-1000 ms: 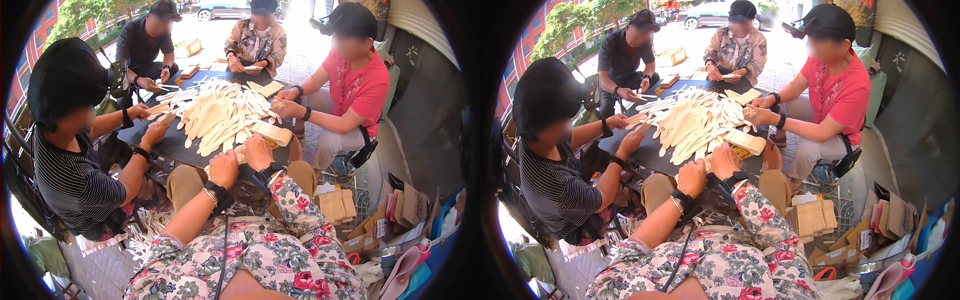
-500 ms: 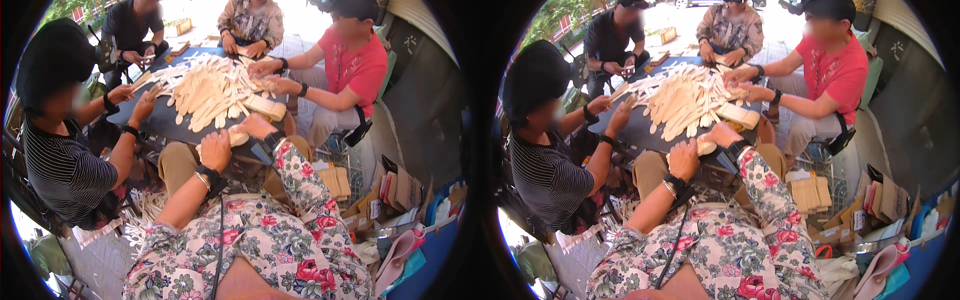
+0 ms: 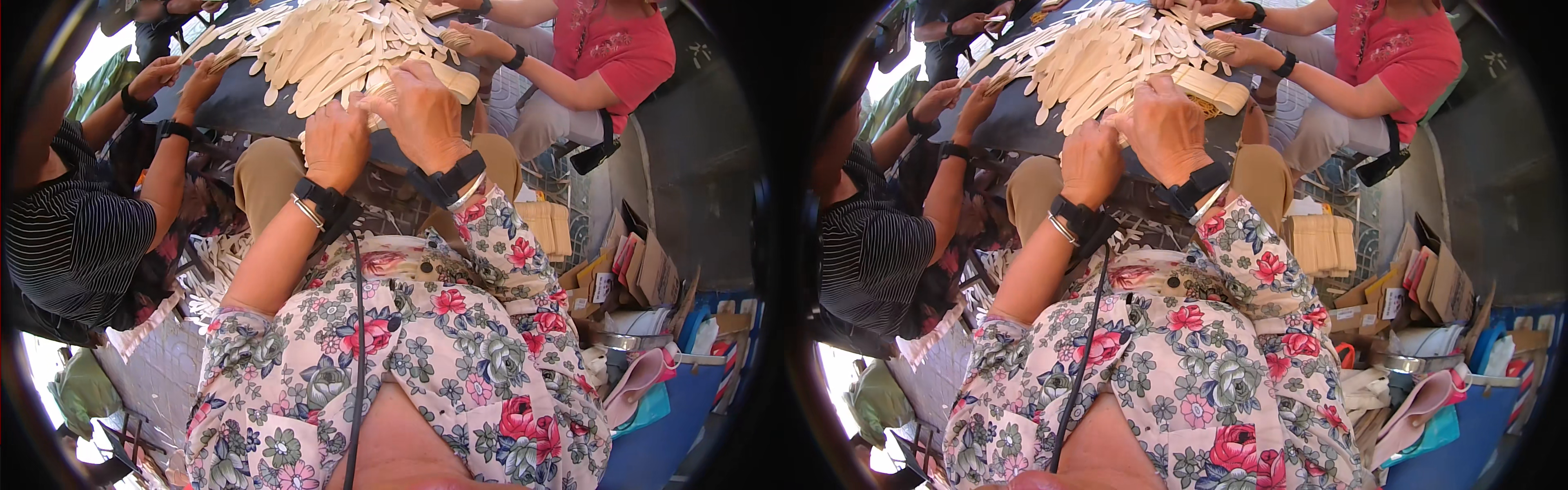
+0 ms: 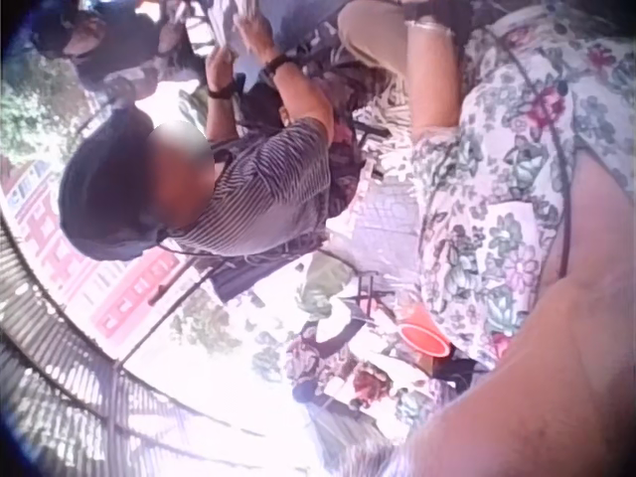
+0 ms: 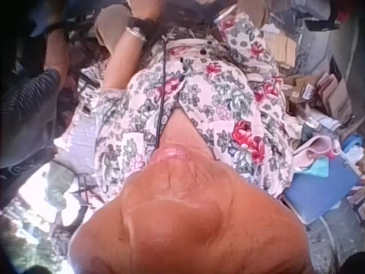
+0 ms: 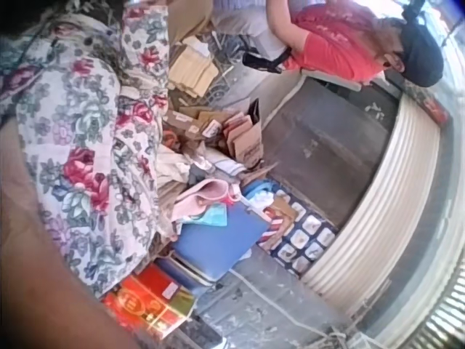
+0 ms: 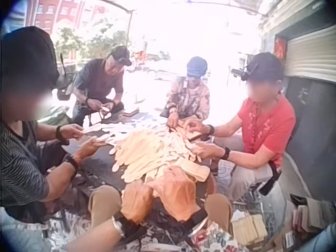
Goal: Bundling and securing wooden spoon-shaped sticks with rubber bands at a manufacturing workshop.
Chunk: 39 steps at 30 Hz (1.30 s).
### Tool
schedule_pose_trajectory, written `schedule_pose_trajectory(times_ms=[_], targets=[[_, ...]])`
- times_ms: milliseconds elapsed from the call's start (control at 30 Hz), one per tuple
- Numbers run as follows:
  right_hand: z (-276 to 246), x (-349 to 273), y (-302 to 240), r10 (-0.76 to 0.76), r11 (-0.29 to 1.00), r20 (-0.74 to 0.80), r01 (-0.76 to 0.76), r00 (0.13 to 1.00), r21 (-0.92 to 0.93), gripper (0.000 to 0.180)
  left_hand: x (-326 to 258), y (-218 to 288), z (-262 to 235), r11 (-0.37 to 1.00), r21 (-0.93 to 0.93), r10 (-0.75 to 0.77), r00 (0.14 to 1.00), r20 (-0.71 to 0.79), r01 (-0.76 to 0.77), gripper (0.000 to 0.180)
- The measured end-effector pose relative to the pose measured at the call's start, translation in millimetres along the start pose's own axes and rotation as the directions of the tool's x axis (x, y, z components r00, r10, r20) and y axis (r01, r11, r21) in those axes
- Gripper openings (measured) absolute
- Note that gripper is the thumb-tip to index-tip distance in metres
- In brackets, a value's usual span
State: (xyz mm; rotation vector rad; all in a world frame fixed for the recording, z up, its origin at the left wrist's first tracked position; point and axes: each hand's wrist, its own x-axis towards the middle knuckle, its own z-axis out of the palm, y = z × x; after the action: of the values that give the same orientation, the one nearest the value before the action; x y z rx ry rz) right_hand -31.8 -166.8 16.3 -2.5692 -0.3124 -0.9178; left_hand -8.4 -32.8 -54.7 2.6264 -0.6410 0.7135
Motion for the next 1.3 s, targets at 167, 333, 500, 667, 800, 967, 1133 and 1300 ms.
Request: schedule_pose_trajectory(times_ms=[167, 333, 500, 667, 800, 967, 1133, 1300], targets=[[2, 13, 16, -0.084, 0.99, 0.031, 0.087, 0.996, -0.114, 0.054, 5, 2, 0, 0.997, 0.075, -0.011, 0.999, 0.035, 0.008, 0.02], [4, 33, 43, 0.188, 0.979, 0.521, -0.202, 0.833, -0.031, 0.074, 7, 4, 4, 0.996, 0.089, -0.021, 1.0, -0.003, 0.022, 0.019], [16, 40, 64, 0.198, 0.95, 0.583, -0.301, 0.788, 0.085, 0.058, 9, 2, 8, 0.993, 0.115, 0.005, 0.999, -0.033, -0.001, 0.027], [10, 41, 65, 0.204, 0.837, 0.735, -0.504, 0.647, 0.212, 0.053, 4, 0, 7, 0.991, 0.126, 0.044, 0.998, -0.036, -0.039, 0.032], [6, 40, 68, 0.178, 0.811, 0.801, -0.546, 0.572, 0.209, 0.048, -1, 2, 4, 0.993, 0.089, 0.09, 0.993, -0.07, -0.084, 0.033], [3, 29, 68, 0.114, 0.642, 0.882, -0.711, 0.457, 0.286, 0.046, -7, 9, -6, 0.994, -0.046, 0.094, 0.988, -0.126, -0.1, 0.041], [13, 5, 74, 0.044, 0.301, 0.922, -0.885, 0.384, 0.354, 0.033, -14, 12, 0, 0.986, -0.103, 0.116, 0.986, -0.12, -0.128, 0.039], [-2, 9, 75, 0.022, 0.124, 0.963, -0.956, 0.27, 0.265, 0.032, -14, 9, 2, 0.979, -0.069, 0.175, 0.962, -0.208, -0.193, 0.035]])
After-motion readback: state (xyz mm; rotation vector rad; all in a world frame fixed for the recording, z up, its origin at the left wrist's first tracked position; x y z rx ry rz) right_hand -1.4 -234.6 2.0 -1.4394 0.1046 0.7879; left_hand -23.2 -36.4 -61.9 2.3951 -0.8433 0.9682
